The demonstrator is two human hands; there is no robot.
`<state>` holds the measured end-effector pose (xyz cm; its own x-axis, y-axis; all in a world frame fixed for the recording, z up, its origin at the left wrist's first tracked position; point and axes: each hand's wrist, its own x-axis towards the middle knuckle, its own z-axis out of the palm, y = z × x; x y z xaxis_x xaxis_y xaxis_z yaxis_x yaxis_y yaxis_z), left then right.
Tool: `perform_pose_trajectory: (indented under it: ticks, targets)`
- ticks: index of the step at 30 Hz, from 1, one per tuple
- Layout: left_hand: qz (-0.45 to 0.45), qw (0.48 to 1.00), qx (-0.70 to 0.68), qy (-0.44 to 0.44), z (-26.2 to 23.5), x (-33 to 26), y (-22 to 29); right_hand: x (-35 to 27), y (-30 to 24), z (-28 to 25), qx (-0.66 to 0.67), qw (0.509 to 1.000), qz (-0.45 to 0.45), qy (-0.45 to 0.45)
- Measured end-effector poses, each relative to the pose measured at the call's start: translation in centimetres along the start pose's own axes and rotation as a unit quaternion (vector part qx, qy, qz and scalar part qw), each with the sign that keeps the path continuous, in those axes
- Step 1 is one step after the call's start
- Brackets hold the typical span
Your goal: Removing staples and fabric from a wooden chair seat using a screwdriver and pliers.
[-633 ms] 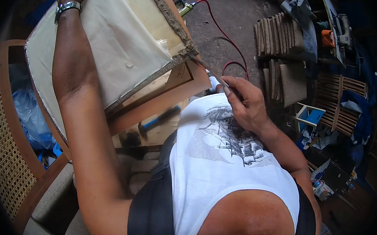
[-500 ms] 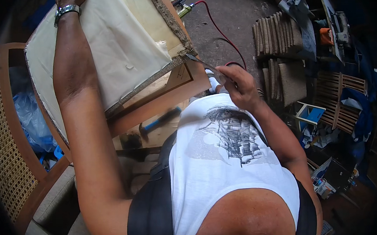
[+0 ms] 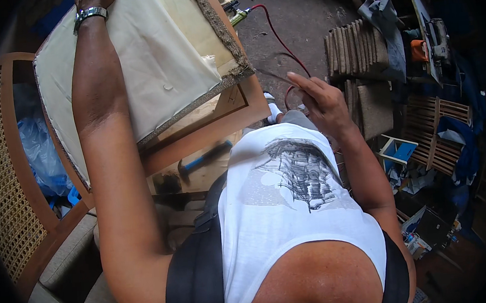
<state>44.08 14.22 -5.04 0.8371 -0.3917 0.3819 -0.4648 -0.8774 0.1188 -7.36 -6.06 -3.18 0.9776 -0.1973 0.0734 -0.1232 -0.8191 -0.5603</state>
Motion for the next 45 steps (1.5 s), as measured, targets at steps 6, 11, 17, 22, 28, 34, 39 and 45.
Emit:
perform_pose_trajectory:
  ticks: [6, 11, 17, 22, 28, 34, 39, 45]
  targets:
    - [-0.004, 1.0, -0.019, -0.015, 0.6, 0.5, 1.0, -0.7, -1.9, -1.3, -0.085, 0.995, 0.055, -0.014]
    - [-0.02, 0.999, -0.03, -0.019, -0.5, -0.3, 0.4, 0.0, -2.1, -2.1, -0.028, 0.999, 0.018, 0.024]
    - [0.003, 1.0, -0.024, -0.02, -0.9, -0.4, 0.9, 2.1, -2.0, -3.5, -0.146, 0.988, -0.054, -0.011]
    - [0.058, 0.997, 0.045, -0.026, -1.0, -0.3, 0.8, 1.0, -1.8, -4.8, -0.068, 0.993, -0.064, -0.075]
    - [-0.032, 0.994, -0.099, -0.028, 0.3, 1.4, 0.0, 0.1, 2.1, -5.0, 0.066, 0.995, 0.052, 0.054]
    - [0.078, 0.979, -0.019, 0.187, 1.0, 2.3, 1.4, -0.8, 7.2, -6.1, 0.16, 0.98, 0.109, 0.044]
    - [-0.04, 0.995, 0.055, 0.069, -1.2, 1.3, 2.8, 4.2, 12.0, -10.3, 0.217, 0.976, 0.027, 0.022]
    - [-0.187, 0.889, -0.414, 0.053, -9.6, -3.5, 11.6, 12.1, 17.6, -14.4, 0.26, 0.962, -0.071, -0.049]
